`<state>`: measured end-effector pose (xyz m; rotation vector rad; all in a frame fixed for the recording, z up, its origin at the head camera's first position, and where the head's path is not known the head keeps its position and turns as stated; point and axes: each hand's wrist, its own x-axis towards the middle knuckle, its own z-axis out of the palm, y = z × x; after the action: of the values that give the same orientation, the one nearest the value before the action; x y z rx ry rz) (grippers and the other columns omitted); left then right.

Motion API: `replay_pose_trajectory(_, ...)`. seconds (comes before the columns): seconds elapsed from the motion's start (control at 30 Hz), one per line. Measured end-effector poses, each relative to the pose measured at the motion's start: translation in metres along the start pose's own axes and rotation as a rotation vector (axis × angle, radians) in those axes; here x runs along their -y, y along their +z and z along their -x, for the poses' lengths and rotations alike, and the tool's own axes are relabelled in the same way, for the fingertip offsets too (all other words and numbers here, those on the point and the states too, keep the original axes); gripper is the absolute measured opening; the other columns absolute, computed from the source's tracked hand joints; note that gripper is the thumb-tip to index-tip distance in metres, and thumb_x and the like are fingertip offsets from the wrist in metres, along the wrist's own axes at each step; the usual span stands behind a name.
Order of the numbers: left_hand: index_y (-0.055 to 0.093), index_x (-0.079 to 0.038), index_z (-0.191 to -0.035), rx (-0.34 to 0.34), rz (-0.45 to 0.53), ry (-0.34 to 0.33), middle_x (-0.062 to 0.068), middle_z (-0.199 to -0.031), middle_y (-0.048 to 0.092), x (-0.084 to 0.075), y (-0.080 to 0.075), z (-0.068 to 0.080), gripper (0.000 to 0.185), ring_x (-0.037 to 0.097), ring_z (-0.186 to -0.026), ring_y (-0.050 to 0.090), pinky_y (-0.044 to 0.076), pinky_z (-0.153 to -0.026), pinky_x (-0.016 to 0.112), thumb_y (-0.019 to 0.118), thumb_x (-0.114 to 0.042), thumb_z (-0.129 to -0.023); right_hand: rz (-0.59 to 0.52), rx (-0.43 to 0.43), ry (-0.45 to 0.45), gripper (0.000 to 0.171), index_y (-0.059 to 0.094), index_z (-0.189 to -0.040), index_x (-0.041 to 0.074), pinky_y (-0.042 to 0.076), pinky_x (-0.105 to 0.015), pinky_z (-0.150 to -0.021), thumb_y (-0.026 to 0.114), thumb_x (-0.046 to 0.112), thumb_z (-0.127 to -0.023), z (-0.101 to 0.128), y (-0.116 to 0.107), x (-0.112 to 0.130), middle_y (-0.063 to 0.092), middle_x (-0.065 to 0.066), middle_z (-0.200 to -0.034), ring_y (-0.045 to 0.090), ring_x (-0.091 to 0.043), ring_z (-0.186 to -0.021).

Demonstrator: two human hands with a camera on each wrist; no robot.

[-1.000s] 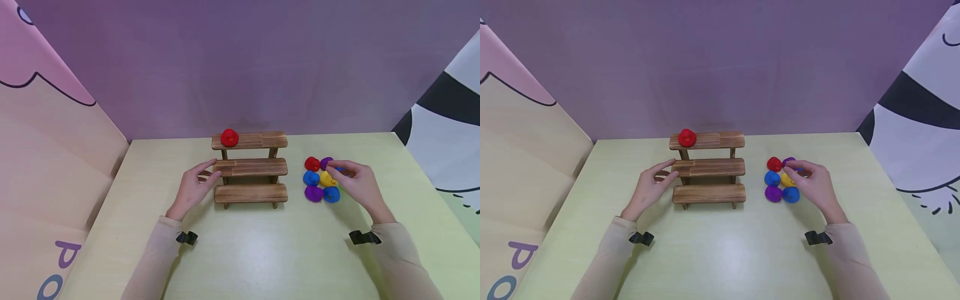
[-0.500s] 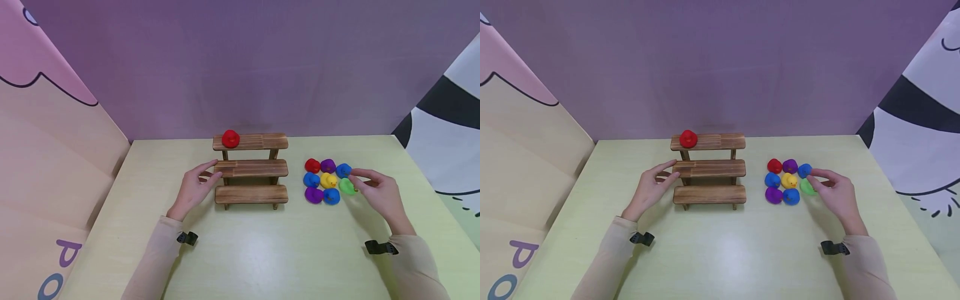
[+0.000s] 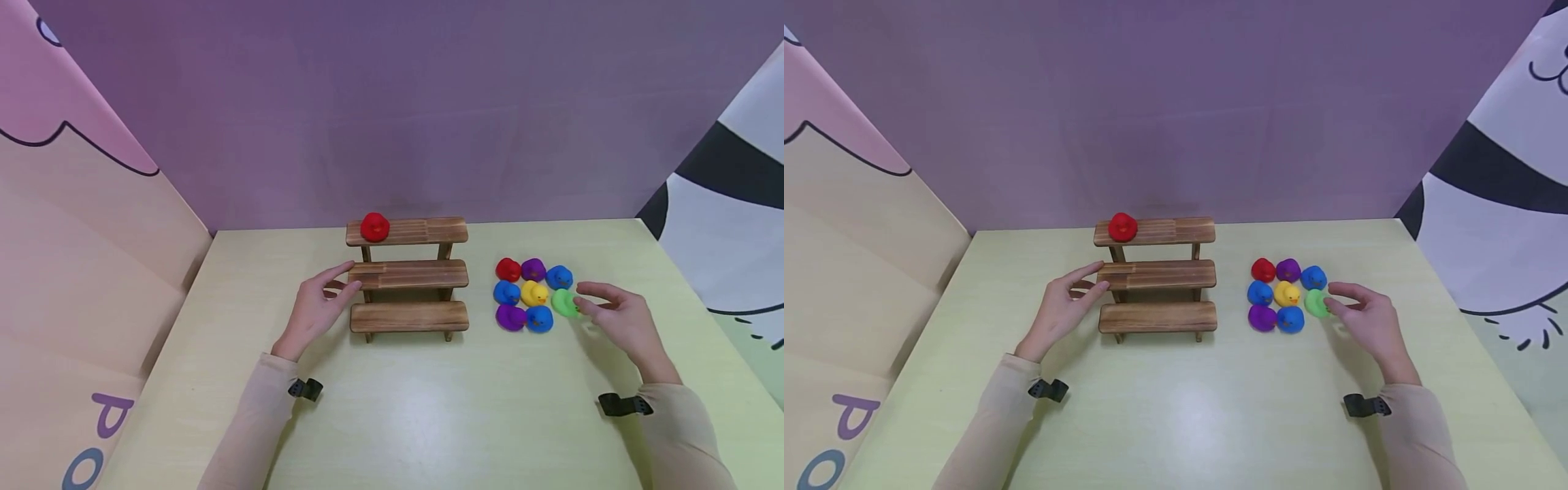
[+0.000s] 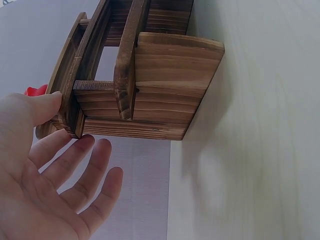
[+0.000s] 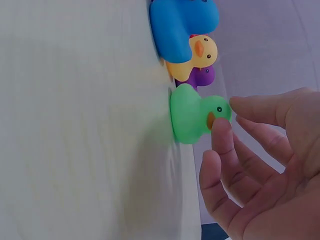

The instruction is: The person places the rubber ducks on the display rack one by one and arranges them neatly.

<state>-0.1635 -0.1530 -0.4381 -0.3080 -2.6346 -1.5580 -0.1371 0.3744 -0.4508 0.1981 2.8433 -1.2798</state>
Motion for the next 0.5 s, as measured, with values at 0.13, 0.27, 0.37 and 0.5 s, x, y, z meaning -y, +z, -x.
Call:
replay_pose_trajectory(0.13,0.064,-0.020,-0.150,0.000,0.003,-0.006,0.002,-0.147,0.067,0.0008,0.0003,0.0004,0.048,0.026,-0.112,0.071,0.059,-0.098,0.048,0.072,-0.033,-0.103,0.008,0.009,0.001,0.061,0.060,-0.147,0.001,0.053,-0.019,-0.071,0.066,0.045,-0.105,-0.0001,0.0002,-0.0017,0.053,0.041,-0.104,0.066,0.006,-0.084)
replay_pose_trajectory(0.27,0.064,-0.022,-0.150,0.000,0.001,-0.002,0.002,-0.147,0.068,0.0004,0.0001,0.0008,0.048,0.025,-0.112,0.071,0.060,-0.097,0.047,0.072,-0.034,-0.103,-0.003,0.031,0.004,0.062,0.059,-0.148,0.000,0.056,-0.022,-0.069,0.065,0.045,-0.106,0.0001,0.0016,-0.0024,0.060,0.036,-0.099,0.070,0.002,-0.081)
replay_pose_trajectory(0.37,0.064,-0.023,-0.150,0.001,0.000,0.000,0.002,-0.146,0.068,0.0000,0.0000,0.0008,0.048,0.025,-0.111,0.071,0.060,-0.097,0.047,0.072,-0.034,-0.103,-0.004,0.044,-0.004,0.063,0.058,-0.148,-0.001,0.058,-0.024,-0.068,0.066,0.044,-0.106,-0.0001,0.0024,-0.0036,0.065,0.029,-0.098,0.071,0.001,-0.079)
replay_pose_trajectory(0.5,0.065,-0.024,-0.149,0.000,-0.001,-0.003,0.002,-0.146,0.068,0.0001,-0.0003,0.0007,0.048,0.025,-0.112,0.071,0.060,-0.097,0.047,0.072,-0.035,-0.103,0.008,0.040,-0.024,0.062,0.060,-0.147,-0.001,0.057,-0.024,-0.069,0.068,0.043,-0.105,-0.0005,0.0027,-0.0045,0.063,0.029,-0.100,0.070,0.003,-0.080)
